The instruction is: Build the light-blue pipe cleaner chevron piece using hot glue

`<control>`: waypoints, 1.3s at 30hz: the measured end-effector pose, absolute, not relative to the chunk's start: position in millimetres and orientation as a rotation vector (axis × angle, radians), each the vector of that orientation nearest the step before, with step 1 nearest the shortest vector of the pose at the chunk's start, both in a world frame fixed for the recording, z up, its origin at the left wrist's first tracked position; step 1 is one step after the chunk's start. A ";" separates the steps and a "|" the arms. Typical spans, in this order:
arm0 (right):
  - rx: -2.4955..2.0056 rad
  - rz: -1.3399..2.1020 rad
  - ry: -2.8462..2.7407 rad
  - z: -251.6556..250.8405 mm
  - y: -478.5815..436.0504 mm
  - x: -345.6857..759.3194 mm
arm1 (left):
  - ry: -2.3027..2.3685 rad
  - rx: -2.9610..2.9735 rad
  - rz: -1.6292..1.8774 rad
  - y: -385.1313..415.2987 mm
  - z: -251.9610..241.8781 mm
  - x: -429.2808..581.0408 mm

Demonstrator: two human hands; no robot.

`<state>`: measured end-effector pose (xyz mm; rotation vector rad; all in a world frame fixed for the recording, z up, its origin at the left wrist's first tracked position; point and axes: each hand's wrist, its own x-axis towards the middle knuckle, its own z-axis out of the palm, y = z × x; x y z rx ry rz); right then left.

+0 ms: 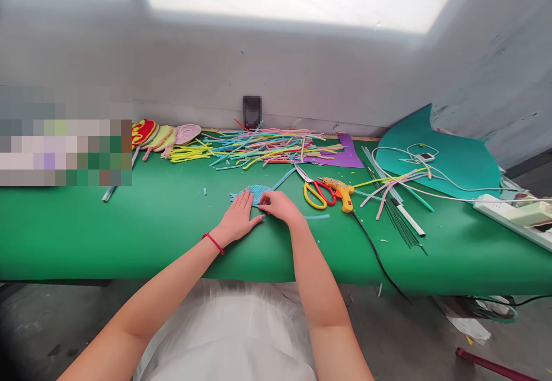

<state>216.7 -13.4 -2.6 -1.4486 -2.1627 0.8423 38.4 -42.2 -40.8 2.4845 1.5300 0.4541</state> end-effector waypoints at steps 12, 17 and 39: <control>-1.488 0.499 -2.153 -10.4 -29.3 211.4 | 1.529 2.450 0.443 -42.3 -38.5 38.7; -1.428 0.442 -2.203 -14.6 -25.7 212.3 | 1.526 2.453 0.453 -42.6 -38.5 38.7; -0.933 0.279 -2.336 -21.5 18.5 257.2 | 1.568 2.490 0.301 -46.1 -26.2 40.5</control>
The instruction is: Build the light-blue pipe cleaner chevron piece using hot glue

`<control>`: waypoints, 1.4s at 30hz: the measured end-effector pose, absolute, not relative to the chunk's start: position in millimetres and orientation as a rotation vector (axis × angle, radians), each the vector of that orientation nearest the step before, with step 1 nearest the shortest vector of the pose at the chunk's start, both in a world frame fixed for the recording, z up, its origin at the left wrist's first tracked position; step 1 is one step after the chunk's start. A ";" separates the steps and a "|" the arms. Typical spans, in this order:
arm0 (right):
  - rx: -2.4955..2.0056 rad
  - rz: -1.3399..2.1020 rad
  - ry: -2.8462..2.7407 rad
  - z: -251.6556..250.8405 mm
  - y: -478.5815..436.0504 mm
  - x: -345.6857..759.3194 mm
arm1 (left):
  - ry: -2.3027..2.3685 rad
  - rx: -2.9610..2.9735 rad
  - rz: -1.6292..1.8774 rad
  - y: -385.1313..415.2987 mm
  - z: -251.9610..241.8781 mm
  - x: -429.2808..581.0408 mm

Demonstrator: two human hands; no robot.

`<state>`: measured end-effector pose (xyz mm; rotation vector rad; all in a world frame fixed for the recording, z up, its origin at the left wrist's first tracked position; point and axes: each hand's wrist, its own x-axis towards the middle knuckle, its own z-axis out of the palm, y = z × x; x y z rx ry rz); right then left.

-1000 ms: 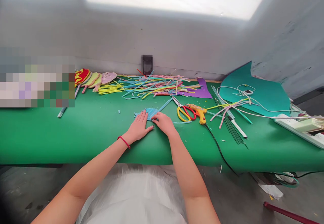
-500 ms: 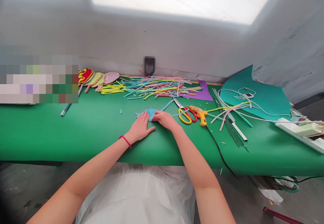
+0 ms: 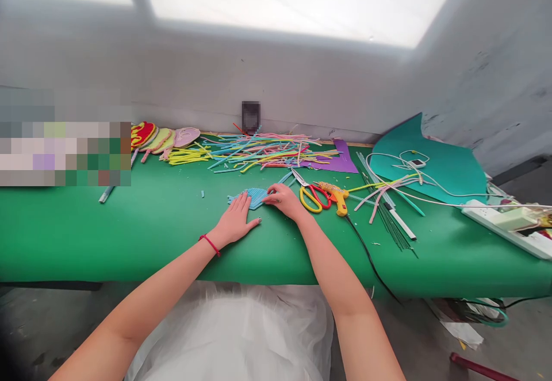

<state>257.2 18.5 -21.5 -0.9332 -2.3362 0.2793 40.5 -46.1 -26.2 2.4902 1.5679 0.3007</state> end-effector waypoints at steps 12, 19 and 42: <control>-1.139 0.467 -2.246 -35.0 -13.5 269.5 | 1.544 2.494 0.323 -46.6 -23.9 39.7; -1.188 0.399 -2.240 -31.4 -15.5 259.5 | 1.558 2.478 0.305 -47.6 -21.8 40.6; -1.216 0.226 -2.438 -40.7 -14.0 249.9 | 1.787 2.312 0.737 -14.8 -9.9 3.3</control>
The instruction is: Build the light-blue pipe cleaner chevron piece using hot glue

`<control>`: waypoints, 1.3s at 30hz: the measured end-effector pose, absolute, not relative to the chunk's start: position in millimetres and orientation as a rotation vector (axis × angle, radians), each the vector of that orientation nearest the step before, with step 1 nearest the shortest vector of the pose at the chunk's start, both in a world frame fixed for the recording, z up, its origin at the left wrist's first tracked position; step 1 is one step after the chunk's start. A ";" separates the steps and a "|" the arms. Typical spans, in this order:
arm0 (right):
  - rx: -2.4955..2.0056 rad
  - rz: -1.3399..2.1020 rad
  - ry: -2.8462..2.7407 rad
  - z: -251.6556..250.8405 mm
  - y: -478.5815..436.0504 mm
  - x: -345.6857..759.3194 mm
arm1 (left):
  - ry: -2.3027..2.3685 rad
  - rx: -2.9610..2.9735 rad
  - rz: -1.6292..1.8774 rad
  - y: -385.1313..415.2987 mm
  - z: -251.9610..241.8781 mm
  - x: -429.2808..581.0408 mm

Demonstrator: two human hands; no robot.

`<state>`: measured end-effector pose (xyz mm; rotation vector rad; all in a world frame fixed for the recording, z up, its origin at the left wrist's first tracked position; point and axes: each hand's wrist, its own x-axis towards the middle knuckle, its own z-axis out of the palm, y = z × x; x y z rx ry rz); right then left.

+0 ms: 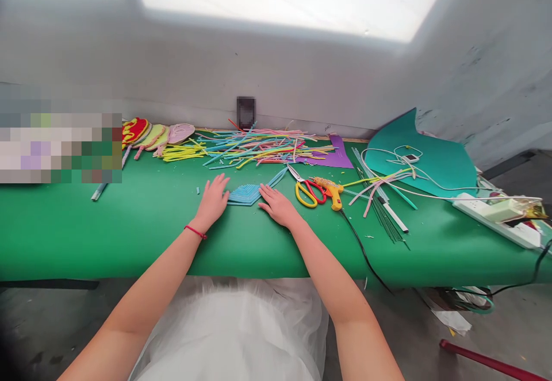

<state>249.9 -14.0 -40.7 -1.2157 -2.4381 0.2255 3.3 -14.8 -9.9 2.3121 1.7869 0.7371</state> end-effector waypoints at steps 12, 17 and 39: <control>-1.336 0.212 -2.314 -43.6 -4.8 256.3 | 1.499 2.274 0.503 -3.0 -12.5 -24.8; -1.342 0.227 -2.325 -47.3 -3.9 256.3 | 1.545 2.238 0.562 -0.9 -11.8 -23.9; -1.154 0.142 -2.314 -38.5 -7.5 257.1 | 1.705 2.171 0.720 0.7 -13.7 -27.7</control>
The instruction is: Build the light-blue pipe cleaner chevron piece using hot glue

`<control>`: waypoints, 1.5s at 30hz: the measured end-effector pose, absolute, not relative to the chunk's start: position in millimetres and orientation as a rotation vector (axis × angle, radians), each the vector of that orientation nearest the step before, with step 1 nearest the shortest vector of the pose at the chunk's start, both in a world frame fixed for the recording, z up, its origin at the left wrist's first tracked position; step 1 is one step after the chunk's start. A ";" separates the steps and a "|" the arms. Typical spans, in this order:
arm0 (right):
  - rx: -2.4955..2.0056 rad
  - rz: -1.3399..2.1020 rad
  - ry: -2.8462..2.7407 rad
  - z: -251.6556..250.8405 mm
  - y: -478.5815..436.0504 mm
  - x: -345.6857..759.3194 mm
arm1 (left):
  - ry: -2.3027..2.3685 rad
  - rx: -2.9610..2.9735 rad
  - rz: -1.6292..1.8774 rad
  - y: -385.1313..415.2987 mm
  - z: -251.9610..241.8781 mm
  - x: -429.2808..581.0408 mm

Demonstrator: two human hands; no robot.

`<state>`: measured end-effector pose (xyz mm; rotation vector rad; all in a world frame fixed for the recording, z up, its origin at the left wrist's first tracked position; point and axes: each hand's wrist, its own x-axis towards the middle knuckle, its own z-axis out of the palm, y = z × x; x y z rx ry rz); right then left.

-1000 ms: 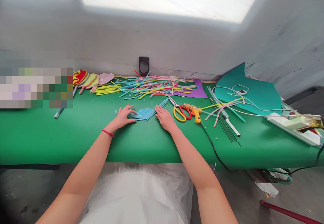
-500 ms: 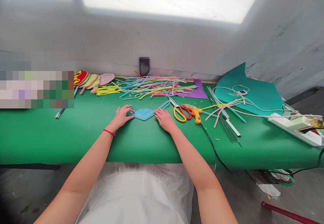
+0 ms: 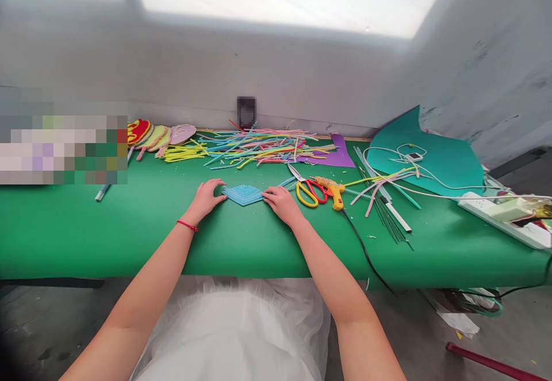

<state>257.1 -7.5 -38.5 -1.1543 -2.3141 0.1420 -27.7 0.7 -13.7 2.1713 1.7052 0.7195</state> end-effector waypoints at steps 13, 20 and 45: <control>-1.185 0.122 -2.282 -43.2 -2.3 256.0 | 1.685 2.142 0.725 -1.9 -13.2 -24.4; -1.184 0.120 -2.270 -43.5 -1.5 254.7 | 1.663 2.115 0.744 -7.3 -8.5 -22.8; -2.037 -0.086 -0.853 -18.8 -17.4 388.9 | 1.413 2.546 0.306 -38.7 -22.7 34.2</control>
